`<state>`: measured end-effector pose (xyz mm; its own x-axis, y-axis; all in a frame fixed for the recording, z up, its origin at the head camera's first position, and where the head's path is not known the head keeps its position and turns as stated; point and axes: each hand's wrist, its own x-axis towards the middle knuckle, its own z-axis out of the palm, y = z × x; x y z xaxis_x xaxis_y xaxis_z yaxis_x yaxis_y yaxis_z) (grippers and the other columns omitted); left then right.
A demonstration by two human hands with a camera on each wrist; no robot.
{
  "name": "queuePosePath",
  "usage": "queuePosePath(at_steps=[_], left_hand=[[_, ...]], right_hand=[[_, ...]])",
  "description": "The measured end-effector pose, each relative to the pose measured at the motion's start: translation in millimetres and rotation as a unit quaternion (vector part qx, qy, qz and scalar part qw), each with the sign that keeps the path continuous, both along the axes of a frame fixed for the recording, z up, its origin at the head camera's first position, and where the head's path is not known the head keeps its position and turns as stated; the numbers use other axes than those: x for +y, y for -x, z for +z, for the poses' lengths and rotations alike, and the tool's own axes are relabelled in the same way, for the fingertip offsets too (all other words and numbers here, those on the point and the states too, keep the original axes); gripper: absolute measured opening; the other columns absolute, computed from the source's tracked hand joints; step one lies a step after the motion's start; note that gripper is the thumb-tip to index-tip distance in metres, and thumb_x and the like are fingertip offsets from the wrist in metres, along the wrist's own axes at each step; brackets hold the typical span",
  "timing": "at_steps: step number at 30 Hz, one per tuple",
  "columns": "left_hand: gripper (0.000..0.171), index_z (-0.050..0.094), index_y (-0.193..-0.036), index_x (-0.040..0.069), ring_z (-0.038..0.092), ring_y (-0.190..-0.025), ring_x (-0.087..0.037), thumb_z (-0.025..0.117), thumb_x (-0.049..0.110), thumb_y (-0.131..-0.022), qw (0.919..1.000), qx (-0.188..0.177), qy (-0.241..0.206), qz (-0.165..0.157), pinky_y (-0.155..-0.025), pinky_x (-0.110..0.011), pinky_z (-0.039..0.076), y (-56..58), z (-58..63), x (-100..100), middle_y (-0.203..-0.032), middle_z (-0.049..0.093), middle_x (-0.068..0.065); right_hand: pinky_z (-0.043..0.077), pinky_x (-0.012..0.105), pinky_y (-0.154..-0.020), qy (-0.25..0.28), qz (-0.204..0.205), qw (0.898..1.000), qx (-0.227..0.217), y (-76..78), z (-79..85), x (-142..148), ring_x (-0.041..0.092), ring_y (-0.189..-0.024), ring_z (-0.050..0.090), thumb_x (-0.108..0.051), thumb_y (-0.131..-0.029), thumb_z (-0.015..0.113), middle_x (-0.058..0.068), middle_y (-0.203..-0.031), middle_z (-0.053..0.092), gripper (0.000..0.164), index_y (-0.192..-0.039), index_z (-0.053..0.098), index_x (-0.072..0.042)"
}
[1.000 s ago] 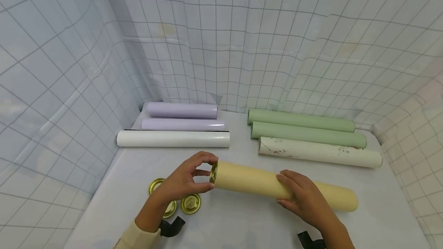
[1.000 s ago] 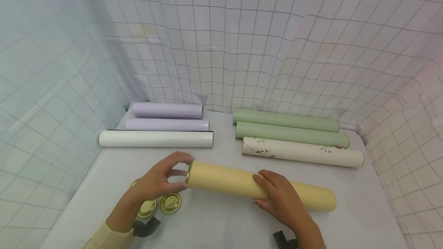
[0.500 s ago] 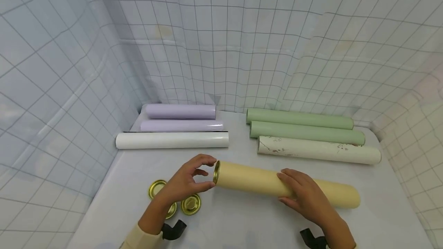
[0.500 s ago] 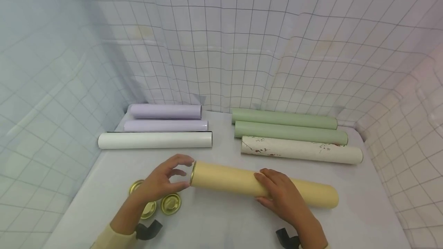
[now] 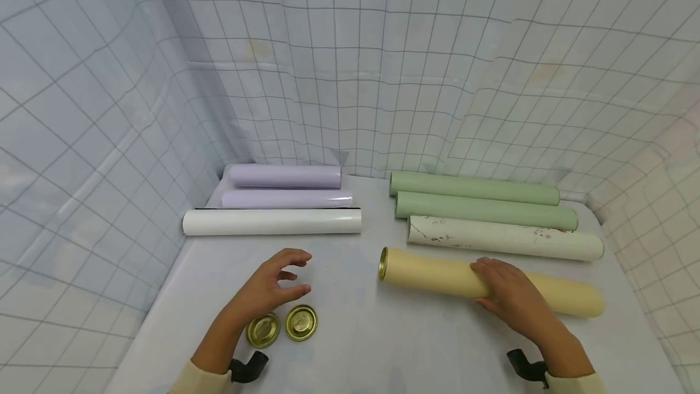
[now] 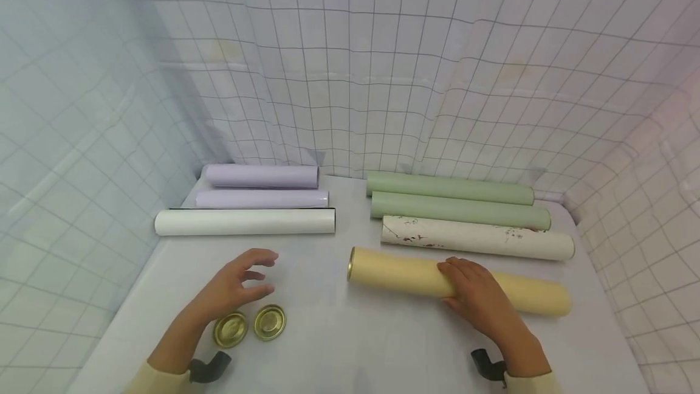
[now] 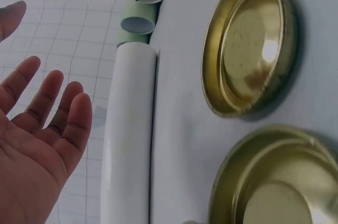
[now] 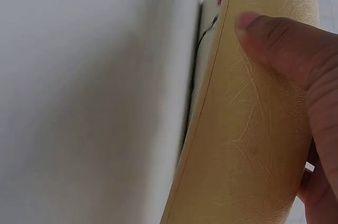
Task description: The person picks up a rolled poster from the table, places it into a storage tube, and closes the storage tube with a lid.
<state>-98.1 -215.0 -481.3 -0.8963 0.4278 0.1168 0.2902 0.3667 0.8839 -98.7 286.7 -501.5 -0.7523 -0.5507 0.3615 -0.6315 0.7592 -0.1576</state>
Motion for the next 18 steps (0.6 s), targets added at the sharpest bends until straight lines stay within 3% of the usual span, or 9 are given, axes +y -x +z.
queuePosePath(at_steps=[5,10,18], left_hand=[[0.049,0.058,-0.13,0.019,0.055,-0.115,-0.032,0.08,0.022,-0.086,0.9995,0.008,0.021,0.021,-0.091,-0.039,0.054,-2.0,1.4,-11.3,-0.128,0.058,-0.003],[0.049,0.058,-0.129,0.018,0.055,-0.114,-0.02,0.081,0.021,-0.086,0.9989,0.024,0.03,0.026,-0.09,-0.038,0.054,-1.4,4.2,-15.8,-0.127,0.058,0.002],[0.049,0.059,-0.129,0.015,0.056,-0.113,-0.015,0.081,0.016,-0.085,0.9985,0.038,0.031,0.025,-0.088,-0.039,0.055,0.0,8.7,-17.8,-0.126,0.059,0.001]], right_hand=[[0.048,0.052,-0.09,-0.008,-0.011,1.0,-0.01,11.4,-3.1,19.5,0.036,-0.106,0.061,-0.013,-0.058,0.095,0.016,-0.117,0.065,0.077,-0.125,0.058,-0.003],[0.046,0.053,-0.091,-0.015,-0.017,1.0,-0.012,19.5,-6.2,32.0,0.037,-0.107,0.061,-0.01,-0.057,0.095,0.016,-0.116,0.065,0.077,-0.124,0.057,-0.002],[0.043,0.056,-0.094,-0.02,-0.026,0.999,-0.031,21.2,-8.8,39.7,0.04,-0.112,0.057,-0.007,-0.06,0.094,0.019,-0.123,0.063,0.077,-0.126,0.057,-0.002]])
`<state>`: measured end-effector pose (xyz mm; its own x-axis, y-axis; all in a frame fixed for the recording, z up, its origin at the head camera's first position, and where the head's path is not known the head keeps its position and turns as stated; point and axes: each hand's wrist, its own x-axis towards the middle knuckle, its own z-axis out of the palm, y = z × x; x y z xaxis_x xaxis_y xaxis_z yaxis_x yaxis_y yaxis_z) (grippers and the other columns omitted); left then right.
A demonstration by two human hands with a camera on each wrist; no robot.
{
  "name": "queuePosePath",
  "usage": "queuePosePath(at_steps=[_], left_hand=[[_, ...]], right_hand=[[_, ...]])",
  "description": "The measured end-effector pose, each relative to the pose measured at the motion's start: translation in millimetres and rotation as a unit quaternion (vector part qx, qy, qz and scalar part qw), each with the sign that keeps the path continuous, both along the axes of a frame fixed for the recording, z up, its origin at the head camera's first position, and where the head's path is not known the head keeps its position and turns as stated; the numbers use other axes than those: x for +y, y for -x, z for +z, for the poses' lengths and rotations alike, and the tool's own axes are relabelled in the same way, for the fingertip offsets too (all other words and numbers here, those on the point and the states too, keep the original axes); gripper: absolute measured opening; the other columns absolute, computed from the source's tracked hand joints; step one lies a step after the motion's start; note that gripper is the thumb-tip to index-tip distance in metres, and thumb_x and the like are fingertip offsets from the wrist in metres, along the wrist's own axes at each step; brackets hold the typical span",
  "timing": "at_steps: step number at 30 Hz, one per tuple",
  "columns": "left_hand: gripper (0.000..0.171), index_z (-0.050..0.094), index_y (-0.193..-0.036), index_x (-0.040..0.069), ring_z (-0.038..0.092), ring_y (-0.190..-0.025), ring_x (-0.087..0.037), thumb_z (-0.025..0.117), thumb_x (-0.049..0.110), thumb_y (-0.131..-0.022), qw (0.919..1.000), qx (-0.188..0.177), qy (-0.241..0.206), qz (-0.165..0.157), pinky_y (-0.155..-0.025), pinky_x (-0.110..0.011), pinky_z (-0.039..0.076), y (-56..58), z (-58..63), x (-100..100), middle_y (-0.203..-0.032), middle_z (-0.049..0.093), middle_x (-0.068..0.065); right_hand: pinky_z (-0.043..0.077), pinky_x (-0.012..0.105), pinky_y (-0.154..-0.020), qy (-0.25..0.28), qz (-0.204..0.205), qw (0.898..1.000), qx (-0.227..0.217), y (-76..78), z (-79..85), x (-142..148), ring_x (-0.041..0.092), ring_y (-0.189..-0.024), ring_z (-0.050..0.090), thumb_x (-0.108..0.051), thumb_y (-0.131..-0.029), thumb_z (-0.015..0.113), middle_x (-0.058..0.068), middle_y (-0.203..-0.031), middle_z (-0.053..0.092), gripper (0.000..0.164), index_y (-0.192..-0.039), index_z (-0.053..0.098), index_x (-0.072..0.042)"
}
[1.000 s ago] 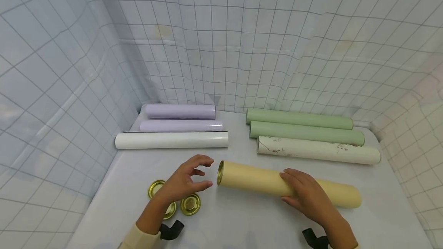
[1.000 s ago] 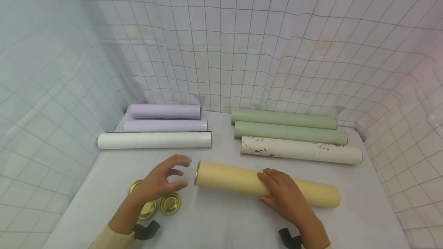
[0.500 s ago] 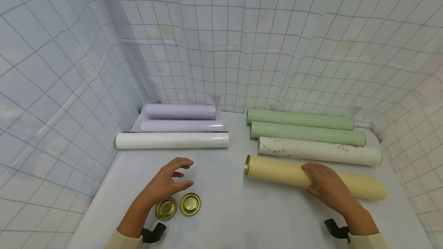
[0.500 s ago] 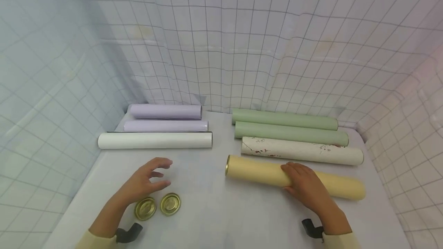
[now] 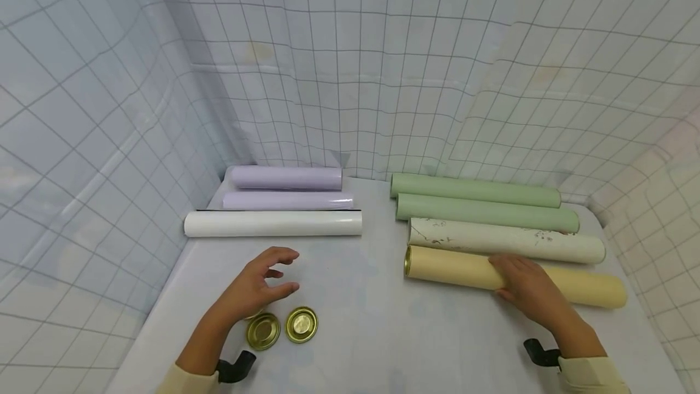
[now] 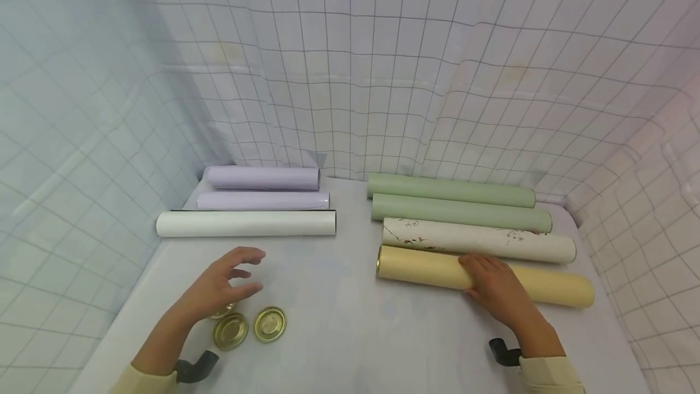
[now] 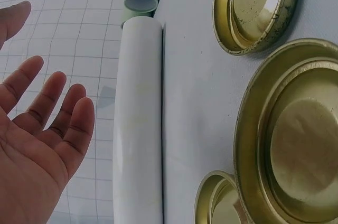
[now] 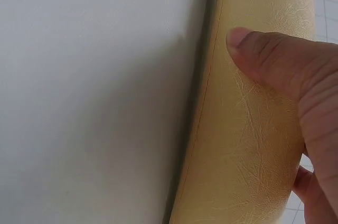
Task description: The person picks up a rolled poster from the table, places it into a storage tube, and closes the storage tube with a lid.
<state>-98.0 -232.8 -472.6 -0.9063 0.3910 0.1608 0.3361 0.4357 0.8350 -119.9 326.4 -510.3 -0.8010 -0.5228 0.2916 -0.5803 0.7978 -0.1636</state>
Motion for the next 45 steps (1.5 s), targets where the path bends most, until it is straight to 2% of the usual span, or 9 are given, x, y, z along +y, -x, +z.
queuePosePath(at_steps=[4,10,13,18,20,26,27,34,45], left_hand=[[0.049,0.059,-0.128,0.013,0.056,-0.111,-0.014,0.081,0.012,-0.084,0.9998,0.019,-0.002,-0.001,-0.086,-0.038,0.055,0.8,-0.5,-1.3,-0.124,0.059,0.0],[0.049,0.059,-0.129,0.012,0.056,-0.111,-0.014,0.081,0.012,-0.084,0.9996,0.028,0.004,-0.006,-0.085,-0.039,0.056,4.9,-1.2,-4.2,-0.126,0.058,-0.002],[0.05,0.059,-0.129,0.014,0.055,-0.113,-0.015,0.082,0.015,-0.084,0.9996,0.022,0.016,-0.011,-0.086,-0.042,0.056,9.4,0.1,-5.4,-0.128,0.057,-0.004],[0.05,0.06,-0.129,0.014,0.056,-0.113,-0.018,0.082,0.015,-0.084,0.9985,0.037,0.038,-0.017,-0.085,-0.048,0.055,22.1,4.6,-10.7,-0.126,0.059,-0.004],[0.048,0.06,-0.128,0.011,0.056,-0.113,-0.022,0.081,0.012,-0.085,0.9984,0.036,0.041,-0.016,-0.086,-0.049,0.055,27.2,11.7,-12.0,-0.126,0.059,-0.004],[0.043,0.057,-0.129,-0.001,0.055,-0.118,-0.038,0.074,0.009,-0.09,0.9995,-0.03,0.007,0.007,-0.094,-0.049,0.051,54.6,10.7,-25.1,-0.13,0.056,-0.018],[0.044,0.057,-0.13,-0.001,0.055,-0.118,-0.039,0.074,0.012,-0.091,0.9992,-0.037,0.005,0.013,-0.095,-0.048,0.051,60.5,5.8,-29.4,-0.13,0.056,-0.019],[0.045,0.058,-0.129,-0.003,0.054,-0.119,-0.038,0.074,0.016,-0.091,0.9973,-0.034,0.022,0.061,-0.098,-0.053,0.048,80.3,3.6,-36.0,-0.125,0.059,-0.022],[0.043,0.06,-0.126,-0.004,0.052,-0.12,-0.038,0.075,0.016,-0.091,0.9961,-0.025,0.029,0.079,-0.099,-0.055,0.046,83.3,-7.0,-32.7,-0.125,0.058,-0.021]], right_hand=[[0.043,0.057,-0.094,-0.005,-0.005,1.0,-0.01,0.2,1.4,1.5,0.04,-0.112,0.057,-0.007,-0.061,0.093,0.019,-0.123,0.062,0.074,-0.126,0.058,-0.002],[0.048,0.056,-0.088,0.027,0.001,1.0,-0.013,7.9,16.1,2.3,0.041,-0.108,0.059,-0.008,-0.068,0.089,0.02,-0.118,0.064,0.056,-0.117,0.064,0.001],[0.047,0.057,-0.089,0.056,-0.014,0.997,-0.049,12.0,27.0,4.4,0.042,-0.111,0.058,-0.012,-0.075,0.086,0.021,-0.12,0.063,0.049,-0.117,0.064,0.001],[0.044,0.061,-0.092,0.098,-0.066,0.984,-0.137,23.5,39.9,11.7,0.046,-0.118,0.053,-0.021,-0.085,0.081,0.023,-0.128,0.06,0.051,-0.126,0.061,0.001],[0.043,0.062,-0.093,0.107,-0.084,0.978,-0.161,30.4,42.7,15.1,0.047,-0.121,0.051,-0.027,-0.088,0.079,0.024,-0.132,0.057,0.054,-0.13,0.058,0.0],[0.038,0.065,-0.097,0.151,-0.125,0.957,-0.215,48.5,49.3,22.1,0.048,-0.128,0.043,-0.038,-0.093,0.071,0.025,-0.136,0.053,0.062,-0.137,0.052,0.0],[0.037,0.066,-0.097,0.157,-0.127,0.954,-0.221,51.0,50.0,22.7,0.048,-0.129,0.042,-0.039,-0.093,0.07,0.025,-0.136,0.052,0.062,-0.138,0.052,0.0],[0.04,0.065,-0.097,0.169,-0.119,0.945,-0.255,66.2,50.7,19.9,0.047,-0.131,0.041,-0.042,-0.095,0.067,0.024,-0.14,0.05,0.063,-0.14,0.051,-0.001],[0.037,0.063,-0.101,0.153,-0.104,0.941,-0.282,87.6,33.8,5.1,0.047,-0.129,0.042,-0.038,-0.092,0.072,0.028,-0.136,0.051,0.06,-0.133,0.055,0.003]])
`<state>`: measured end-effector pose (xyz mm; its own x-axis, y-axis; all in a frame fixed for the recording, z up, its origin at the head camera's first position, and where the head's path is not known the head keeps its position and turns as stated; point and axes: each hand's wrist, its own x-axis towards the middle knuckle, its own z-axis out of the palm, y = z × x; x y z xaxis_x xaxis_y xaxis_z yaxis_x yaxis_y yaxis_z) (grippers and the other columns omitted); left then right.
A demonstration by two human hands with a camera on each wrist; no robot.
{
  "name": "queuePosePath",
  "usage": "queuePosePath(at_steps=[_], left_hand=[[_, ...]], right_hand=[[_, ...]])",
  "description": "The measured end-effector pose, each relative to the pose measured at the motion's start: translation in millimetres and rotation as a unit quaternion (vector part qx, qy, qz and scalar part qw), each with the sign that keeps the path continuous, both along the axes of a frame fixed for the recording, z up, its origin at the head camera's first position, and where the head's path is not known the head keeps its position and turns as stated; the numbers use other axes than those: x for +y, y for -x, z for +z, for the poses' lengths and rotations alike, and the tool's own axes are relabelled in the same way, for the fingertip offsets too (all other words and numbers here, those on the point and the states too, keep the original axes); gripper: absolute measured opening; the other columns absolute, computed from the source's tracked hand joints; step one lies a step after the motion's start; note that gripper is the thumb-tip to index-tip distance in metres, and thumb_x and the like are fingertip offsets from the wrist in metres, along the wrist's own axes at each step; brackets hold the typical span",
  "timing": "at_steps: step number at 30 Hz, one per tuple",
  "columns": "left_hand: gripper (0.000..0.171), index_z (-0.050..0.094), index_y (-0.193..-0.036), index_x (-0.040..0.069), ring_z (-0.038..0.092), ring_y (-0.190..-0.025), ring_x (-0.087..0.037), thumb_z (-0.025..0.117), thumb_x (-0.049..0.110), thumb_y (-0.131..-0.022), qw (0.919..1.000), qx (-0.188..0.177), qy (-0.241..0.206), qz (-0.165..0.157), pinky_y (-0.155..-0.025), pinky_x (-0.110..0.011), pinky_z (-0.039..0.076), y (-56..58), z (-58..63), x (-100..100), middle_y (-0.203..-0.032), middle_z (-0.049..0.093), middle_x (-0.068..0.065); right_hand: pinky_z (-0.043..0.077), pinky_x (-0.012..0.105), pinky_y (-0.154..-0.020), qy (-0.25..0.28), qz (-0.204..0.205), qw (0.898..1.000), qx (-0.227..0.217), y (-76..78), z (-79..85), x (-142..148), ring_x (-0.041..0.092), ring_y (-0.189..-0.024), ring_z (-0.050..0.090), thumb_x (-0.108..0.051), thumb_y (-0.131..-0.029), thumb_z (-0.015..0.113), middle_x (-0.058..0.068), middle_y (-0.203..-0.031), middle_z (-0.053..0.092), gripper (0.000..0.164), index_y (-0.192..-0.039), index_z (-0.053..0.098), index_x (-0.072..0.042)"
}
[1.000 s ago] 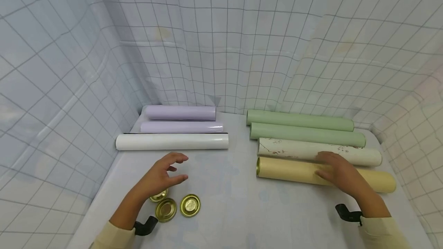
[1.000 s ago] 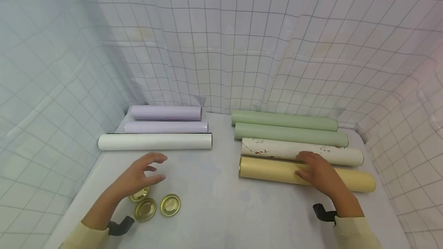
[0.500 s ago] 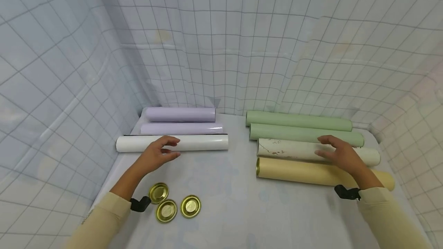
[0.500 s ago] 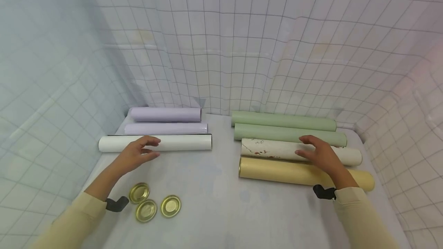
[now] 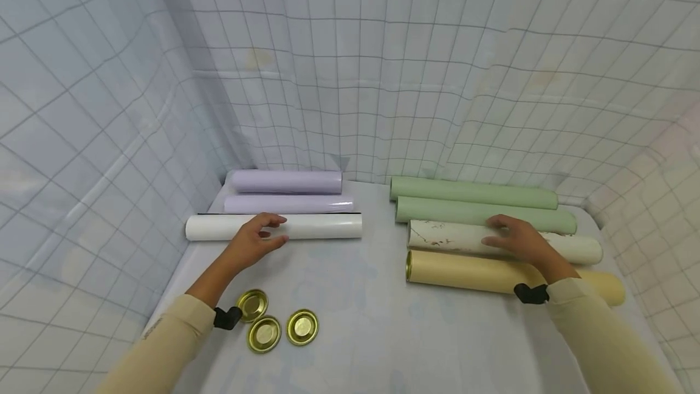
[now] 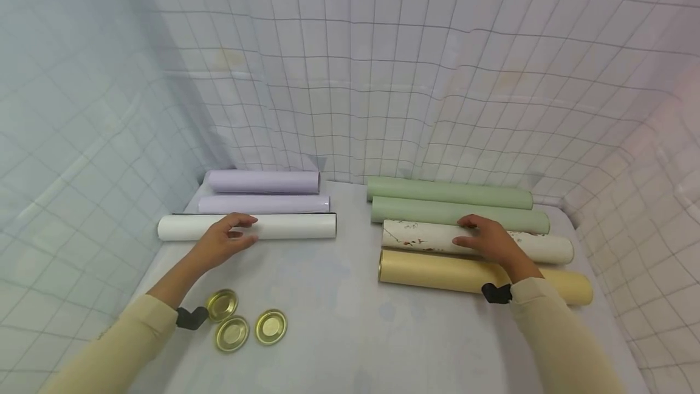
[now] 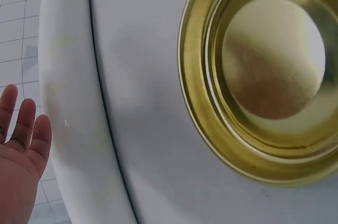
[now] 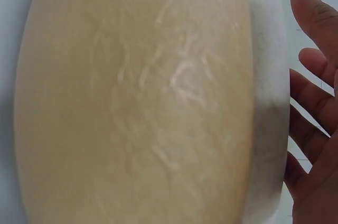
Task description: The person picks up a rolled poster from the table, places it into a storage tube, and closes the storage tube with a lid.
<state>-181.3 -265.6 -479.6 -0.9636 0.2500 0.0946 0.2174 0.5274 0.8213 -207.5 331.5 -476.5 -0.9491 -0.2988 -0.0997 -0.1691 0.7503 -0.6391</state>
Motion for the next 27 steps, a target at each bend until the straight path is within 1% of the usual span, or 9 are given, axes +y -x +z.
queuePosePath(at_steps=[5,10,18,20,23,27], left_hand=[[0.044,0.06,-0.127,-0.003,0.052,-0.121,-0.036,0.075,0.015,-0.091,0.9999,0.013,0.011,0.004,-0.099,-0.055,0.046,0.9,0.6,-0.8,-0.128,0.058,-0.018],[0.043,0.06,-0.127,-0.002,0.052,-0.121,-0.036,0.075,0.016,-0.091,0.9999,0.01,0.006,0.0,-0.099,-0.056,0.046,1.2,0.6,-0.9,-0.127,0.058,-0.017],[0.04,0.062,-0.124,-0.001,0.052,-0.119,-0.038,0.075,0.015,-0.091,0.9999,0.01,0.009,-0.005,-0.099,-0.056,0.046,0.4,0.2,1.5,-0.125,0.059,-0.017],[0.04,0.062,-0.124,-0.001,0.053,-0.119,-0.038,0.076,0.015,-0.09,0.9999,0.01,0.011,-0.005,-0.099,-0.056,0.046,-0.4,1.1,2.1,-0.124,0.059,-0.016],[0.039,0.062,-0.124,-0.001,0.053,-0.119,-0.037,0.075,0.014,-0.091,0.9999,0.008,0.012,-0.005,-0.099,-0.056,0.046,-1.3,1.2,2.8,-0.125,0.059,-0.015],[0.039,0.062,-0.123,-0.001,0.052,-0.12,-0.037,0.075,0.016,-0.091,0.9999,-0.001,0.007,-0.01,-0.1,-0.056,0.045,-3.2,0.8,3.6,-0.125,0.058,-0.017]], right_hand=[[0.033,0.065,-0.104,0.003,0.002,1.0,-0.002,3.4,-8.5,-1.5,0.05,-0.132,0.038,-0.037,-0.092,0.072,0.03,-0.14,0.048,0.061,-0.134,0.054,0.004],[0.031,0.065,-0.105,0.004,0.012,1.0,-0.009,5.7,-12.6,-5.5,0.051,-0.134,0.034,-0.037,-0.092,0.072,0.031,-0.143,0.043,0.064,-0.136,0.051,0.005],[0.031,0.066,-0.106,-0.012,0.017,0.999,-0.045,11.4,-13.4,-10.4,0.05,-0.136,0.033,-0.048,-0.091,0.07,0.028,-0.147,0.041,0.073,-0.14,0.049,0.002],[0.032,0.066,-0.105,-0.022,0.02,0.999,-0.042,13.2,-14.6,-11.2,0.05,-0.135,0.034,-0.05,-0.091,0.07,0.028,-0.146,0.042,0.074,-0.141,0.05,0.001],[0.035,0.065,-0.104,-0.05,0.035,0.998,-0.024,16.1,-17.7,-12.9,0.049,-0.132,0.039,-0.053,-0.089,0.07,0.027,-0.143,0.047,0.076,-0.14,0.051,0.0],[0.036,0.064,-0.104,-0.095,0.057,0.994,-0.002,18.8,-21.6,-14.3,0.048,-0.131,0.042,-0.058,-0.086,0.07,0.025,-0.142,0.049,0.082,-0.142,0.05,-0.001]])
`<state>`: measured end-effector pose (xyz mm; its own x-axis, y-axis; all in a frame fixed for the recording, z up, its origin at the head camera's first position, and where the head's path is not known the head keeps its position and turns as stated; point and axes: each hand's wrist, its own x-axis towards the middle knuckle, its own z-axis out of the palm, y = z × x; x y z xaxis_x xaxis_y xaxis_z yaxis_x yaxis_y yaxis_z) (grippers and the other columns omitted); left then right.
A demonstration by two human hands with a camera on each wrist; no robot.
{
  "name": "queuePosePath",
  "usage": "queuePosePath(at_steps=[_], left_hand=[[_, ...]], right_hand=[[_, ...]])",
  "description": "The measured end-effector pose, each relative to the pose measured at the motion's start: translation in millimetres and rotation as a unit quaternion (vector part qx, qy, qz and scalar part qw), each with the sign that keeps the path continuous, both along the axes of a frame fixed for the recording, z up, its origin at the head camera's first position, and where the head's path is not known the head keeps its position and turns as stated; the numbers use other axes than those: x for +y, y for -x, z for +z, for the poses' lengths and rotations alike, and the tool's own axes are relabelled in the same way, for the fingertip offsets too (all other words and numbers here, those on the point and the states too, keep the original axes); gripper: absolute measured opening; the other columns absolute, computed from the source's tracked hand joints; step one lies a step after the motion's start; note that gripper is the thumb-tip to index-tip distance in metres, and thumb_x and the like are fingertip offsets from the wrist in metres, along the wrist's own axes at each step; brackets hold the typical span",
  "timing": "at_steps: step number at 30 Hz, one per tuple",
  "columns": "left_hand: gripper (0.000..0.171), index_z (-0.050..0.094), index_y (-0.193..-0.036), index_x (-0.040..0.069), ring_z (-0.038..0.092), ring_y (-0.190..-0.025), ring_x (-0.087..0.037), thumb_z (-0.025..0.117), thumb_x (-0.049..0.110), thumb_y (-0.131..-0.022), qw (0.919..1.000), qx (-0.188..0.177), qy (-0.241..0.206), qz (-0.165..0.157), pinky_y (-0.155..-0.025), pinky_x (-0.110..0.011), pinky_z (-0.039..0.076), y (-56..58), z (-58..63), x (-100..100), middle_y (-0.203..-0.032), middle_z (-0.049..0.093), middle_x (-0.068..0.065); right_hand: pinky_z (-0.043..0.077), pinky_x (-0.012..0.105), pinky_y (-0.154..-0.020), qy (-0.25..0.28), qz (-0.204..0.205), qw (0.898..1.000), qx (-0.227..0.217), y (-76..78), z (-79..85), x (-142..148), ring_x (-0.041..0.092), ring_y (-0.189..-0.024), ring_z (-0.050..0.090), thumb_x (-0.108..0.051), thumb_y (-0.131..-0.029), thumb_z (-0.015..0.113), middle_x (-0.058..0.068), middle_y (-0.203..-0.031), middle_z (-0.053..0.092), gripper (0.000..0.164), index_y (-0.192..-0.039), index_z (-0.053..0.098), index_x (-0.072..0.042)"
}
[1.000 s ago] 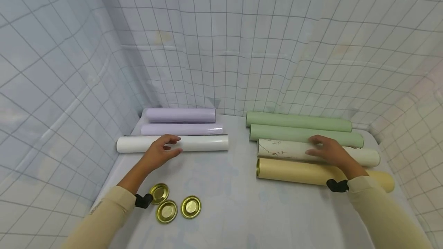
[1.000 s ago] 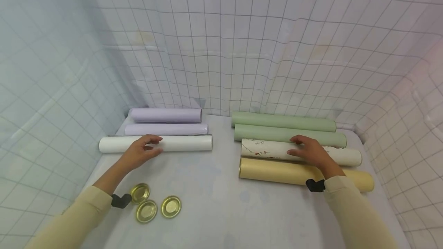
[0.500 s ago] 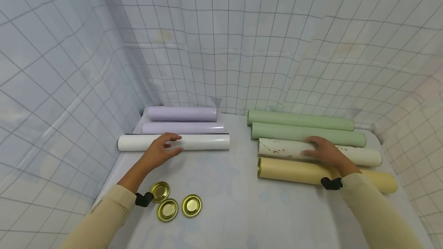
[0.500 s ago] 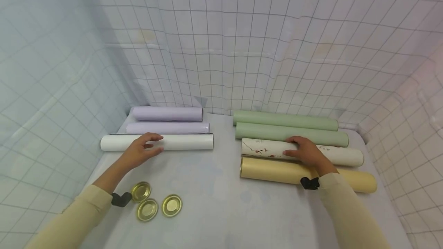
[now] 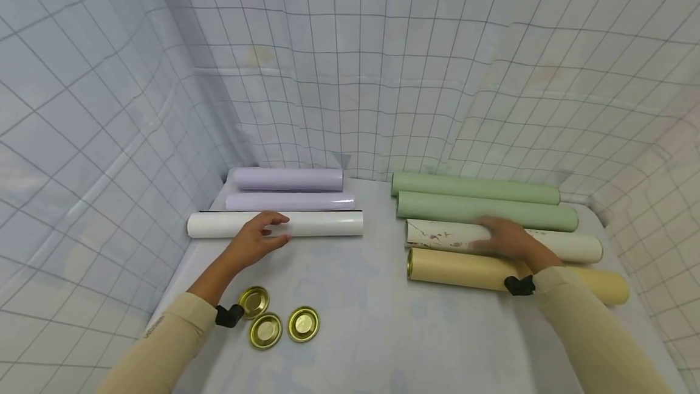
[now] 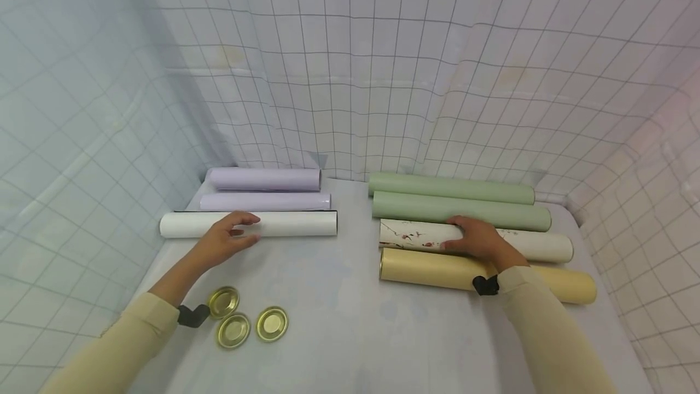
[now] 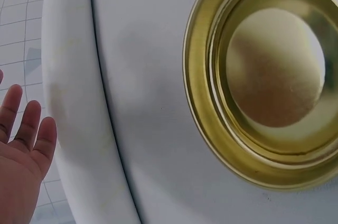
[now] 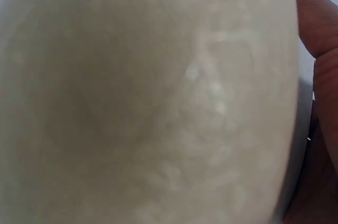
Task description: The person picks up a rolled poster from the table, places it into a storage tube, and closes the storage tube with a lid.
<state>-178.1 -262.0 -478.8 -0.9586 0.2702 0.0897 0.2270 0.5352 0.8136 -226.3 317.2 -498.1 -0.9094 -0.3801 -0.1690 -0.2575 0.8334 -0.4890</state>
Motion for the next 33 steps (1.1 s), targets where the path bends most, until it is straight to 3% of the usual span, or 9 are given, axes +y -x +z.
queuePosePath(at_steps=[11,13,18,20,26,33], left_hand=[[0.041,0.062,-0.124,-0.001,0.051,-0.122,-0.037,0.074,0.019,-0.092,0.9998,-0.017,0.009,0.005,-0.1,-0.055,0.045,-4.8,-3.1,-3.0,-0.127,0.058,-0.017],[0.039,0.061,-0.123,-0.004,0.051,-0.122,-0.039,0.074,0.015,-0.092,0.9998,-0.019,0.007,0.006,-0.1,-0.058,0.044,-9.5,4.8,0.9,-0.127,0.058,-0.019],[0.036,0.061,-0.122,-0.006,0.051,-0.12,-0.041,0.073,0.008,-0.091,0.9999,-0.012,0.008,0.009,-0.098,-0.059,0.045,-8.5,5.4,-0.6,-0.126,0.058,-0.021],[0.037,0.062,-0.122,-0.003,0.052,-0.119,-0.038,0.075,0.012,-0.091,0.9999,-0.001,0.013,0.005,-0.098,-0.058,0.046,-2.6,-2.4,-4.7,-0.126,0.059,-0.018],[0.036,0.064,-0.12,-0.002,0.055,-0.115,-0.036,0.076,0.011,-0.089,0.9966,0.063,0.054,-0.005,-0.094,-0.055,0.048,5.4,-1.5,-1.8,-0.123,0.059,-0.014],[0.032,0.066,-0.114,-0.005,0.056,-0.11,-0.039,0.077,0.006,-0.087,0.9758,0.168,0.14,0.008,-0.093,-0.054,0.047,11.3,-11.8,-3.1,-0.118,0.059,-0.019]], right_hand=[[0.037,0.062,-0.104,-0.002,0.046,0.999,0.025,4.7,-5.3,3.5,0.047,-0.129,0.046,-0.051,-0.087,0.073,0.024,-0.138,0.054,0.078,-0.141,0.051,0.001],[0.037,0.063,-0.104,0.003,0.051,0.998,0.031,4.3,-4.9,3.9,0.048,-0.128,0.045,-0.049,-0.086,0.075,0.024,-0.138,0.054,0.078,-0.14,0.051,0.001],[0.036,0.063,-0.104,-0.004,0.048,0.998,0.041,3.8,3.2,1.6,0.048,-0.13,0.043,-0.05,-0.083,0.077,0.025,-0.141,0.051,0.083,-0.142,0.05,0.001],[0.036,0.063,-0.105,-0.004,0.042,0.998,0.048,4.7,9.6,0.6,0.047,-0.13,0.044,-0.05,-0.083,0.078,0.025,-0.141,0.051,0.083,-0.142,0.05,0.001],[0.038,0.063,-0.102,-0.005,0.031,0.997,0.075,6.8,28.5,-3.8,0.047,-0.126,0.047,-0.037,-0.079,0.085,0.027,-0.136,0.054,0.079,-0.139,0.051,0.004],[0.04,0.061,-0.101,0.011,0.034,0.995,0.089,0.7,46.7,-6.2,0.045,-0.123,0.051,-0.032,-0.077,0.087,0.025,-0.132,0.058,0.075,-0.134,0.055,0.005]])
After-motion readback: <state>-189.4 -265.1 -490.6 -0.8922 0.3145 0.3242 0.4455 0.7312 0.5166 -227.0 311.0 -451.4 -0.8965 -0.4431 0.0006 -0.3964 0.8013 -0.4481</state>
